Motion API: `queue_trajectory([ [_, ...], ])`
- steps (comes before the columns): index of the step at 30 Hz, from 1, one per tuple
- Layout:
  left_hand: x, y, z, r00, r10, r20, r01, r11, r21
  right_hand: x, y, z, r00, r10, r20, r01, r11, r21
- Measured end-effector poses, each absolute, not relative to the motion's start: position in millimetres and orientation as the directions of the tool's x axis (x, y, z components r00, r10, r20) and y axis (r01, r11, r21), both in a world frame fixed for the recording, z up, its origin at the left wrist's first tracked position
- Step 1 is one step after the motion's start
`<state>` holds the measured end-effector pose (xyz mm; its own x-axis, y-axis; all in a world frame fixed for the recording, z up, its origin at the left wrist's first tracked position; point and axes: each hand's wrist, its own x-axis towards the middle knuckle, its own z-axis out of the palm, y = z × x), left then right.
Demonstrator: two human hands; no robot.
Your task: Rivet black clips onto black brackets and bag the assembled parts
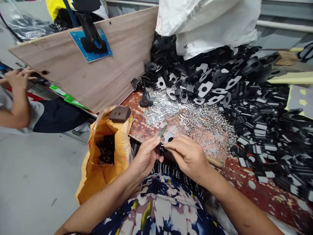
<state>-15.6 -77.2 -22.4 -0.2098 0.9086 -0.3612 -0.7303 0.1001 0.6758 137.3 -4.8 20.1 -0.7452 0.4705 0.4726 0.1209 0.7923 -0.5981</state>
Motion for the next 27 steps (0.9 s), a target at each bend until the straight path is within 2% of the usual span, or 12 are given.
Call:
queue_trajectory([
  [3,-15,-80,-24,-0.203,0.915,-0.348,-0.746,0.086,0.661,133,-2,14,-0.76,0.452,0.467,0.133,0.811,-0.57],
  [8,-15,-86,-30,-0.189,0.924,-0.331,-0.757,0.077,0.649,133,-5,21,-0.78,0.417,0.466,0.2,0.873,-0.446],
  [10,-13,-86,-30,-0.212,0.921,-0.325,-0.753,0.058,0.655,130,-10,24,-0.794,0.352,0.496,0.21,0.924,-0.319],
  [12,-10,-86,-28,-0.268,0.91,-0.315,-0.738,0.016,0.675,124,-17,24,-0.816,0.231,0.529,0.202,0.973,-0.113],
  [15,-4,-83,-22,-0.354,0.876,-0.326,-0.73,-0.041,0.683,112,-27,20,-0.818,0.058,0.573,0.196,0.964,0.181],
  [17,-1,-82,-19,-0.376,0.859,-0.347,-0.742,-0.055,0.669,106,-30,19,-0.801,0.014,0.599,0.209,0.944,0.257],
  [19,-2,-84,-17,-0.367,0.861,-0.351,-0.747,-0.048,0.663,108,-29,21,-0.802,0.02,0.596,0.191,0.955,0.226],
  [22,-9,-93,-19,-0.28,0.905,-0.321,-0.764,-0.008,0.645,120,-24,29,-0.812,0.099,0.576,0.148,0.988,0.039],
  [25,-17,-108,-25,-0.153,0.948,-0.279,-0.789,0.053,0.613,132,-25,32,-0.782,0.226,0.581,0.178,0.974,-0.139],
  [27,-20,-118,-28,-0.18,0.952,-0.246,-0.703,0.05,0.709,134,-30,27,-0.767,0.265,0.584,0.198,0.964,-0.178],
])
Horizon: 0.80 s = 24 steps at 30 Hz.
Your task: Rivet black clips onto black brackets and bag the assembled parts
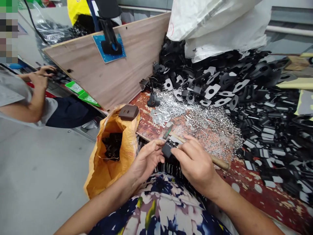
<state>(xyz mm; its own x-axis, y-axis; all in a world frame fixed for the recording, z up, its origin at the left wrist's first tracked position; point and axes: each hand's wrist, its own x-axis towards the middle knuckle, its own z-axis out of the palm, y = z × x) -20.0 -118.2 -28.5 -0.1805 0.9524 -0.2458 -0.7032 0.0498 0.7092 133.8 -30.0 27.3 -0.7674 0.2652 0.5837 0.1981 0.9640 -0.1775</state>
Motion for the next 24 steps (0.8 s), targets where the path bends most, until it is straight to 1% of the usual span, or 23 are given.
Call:
queue_trajectory([
  [1,-21,-123,-29,-0.24,0.946,-0.215,-0.595,0.032,0.803,133,-33,24,-0.765,0.265,0.586,0.198,0.964,-0.178],
  [2,-22,-128,-29,-0.307,0.937,-0.166,-0.438,0.016,0.899,133,-35,19,-0.77,0.259,0.584,0.19,0.965,-0.178],
  [3,-25,-133,-28,-0.361,0.927,-0.104,-0.251,0.011,0.968,134,-35,15,-0.78,0.258,0.57,0.181,0.965,-0.189],
  [4,-29,-137,-27,-0.392,0.919,-0.05,-0.072,0.024,0.997,137,-33,12,-0.793,0.273,0.545,0.185,0.96,-0.211],
  [5,-34,-141,-25,-0.406,0.913,-0.02,0.064,0.05,0.997,143,-28,8,-0.806,0.306,0.507,0.214,0.949,-0.232],
  [6,-40,-143,-23,-0.415,0.91,-0.023,0.143,0.09,0.986,150,-21,5,-0.815,0.357,0.456,0.277,0.932,-0.233],
  [7,-46,-144,-22,-0.425,0.904,-0.051,0.172,0.136,0.976,160,-13,2,-0.816,0.421,0.396,0.368,0.907,-0.205],
  [9,-57,-141,-23,-0.446,0.885,-0.135,0.145,0.22,0.965,181,6,-6,-0.788,0.542,0.292,0.548,0.833,-0.069],
  [10,-61,-138,-27,-0.447,0.879,-0.166,0.116,0.241,0.963,190,14,-11,-0.776,0.578,0.251,0.598,0.801,0.003],
  [11,-63,-132,-32,-0.442,0.878,-0.185,0.091,0.249,0.964,198,19,-17,-0.776,0.594,0.213,0.616,0.786,0.049],
  [12,-63,-126,-39,-0.436,0.879,-0.191,0.071,0.245,0.967,203,23,-23,-0.781,0.598,0.179,0.616,0.785,0.064],
  [14,-60,-112,-55,-0.433,0.886,-0.166,0.062,0.213,0.975,210,22,-32,-0.785,0.604,0.135,0.613,0.789,0.033],
  [18,-56,-93,-75,-0.435,0.9,-0.037,0.179,0.126,0.976,215,5,-26,-0.744,0.66,0.108,0.653,0.751,-0.093],
  [20,-56,-92,-76,-0.438,0.899,-0.02,0.2,0.119,0.972,217,-4,-12,-0.755,0.634,0.167,0.62,0.773,-0.133],
  [24,-57,-93,-74,-0.474,0.879,-0.041,0.178,0.142,0.974,214,-16,6,-0.728,0.557,0.4,0.53,0.827,-0.186],
])
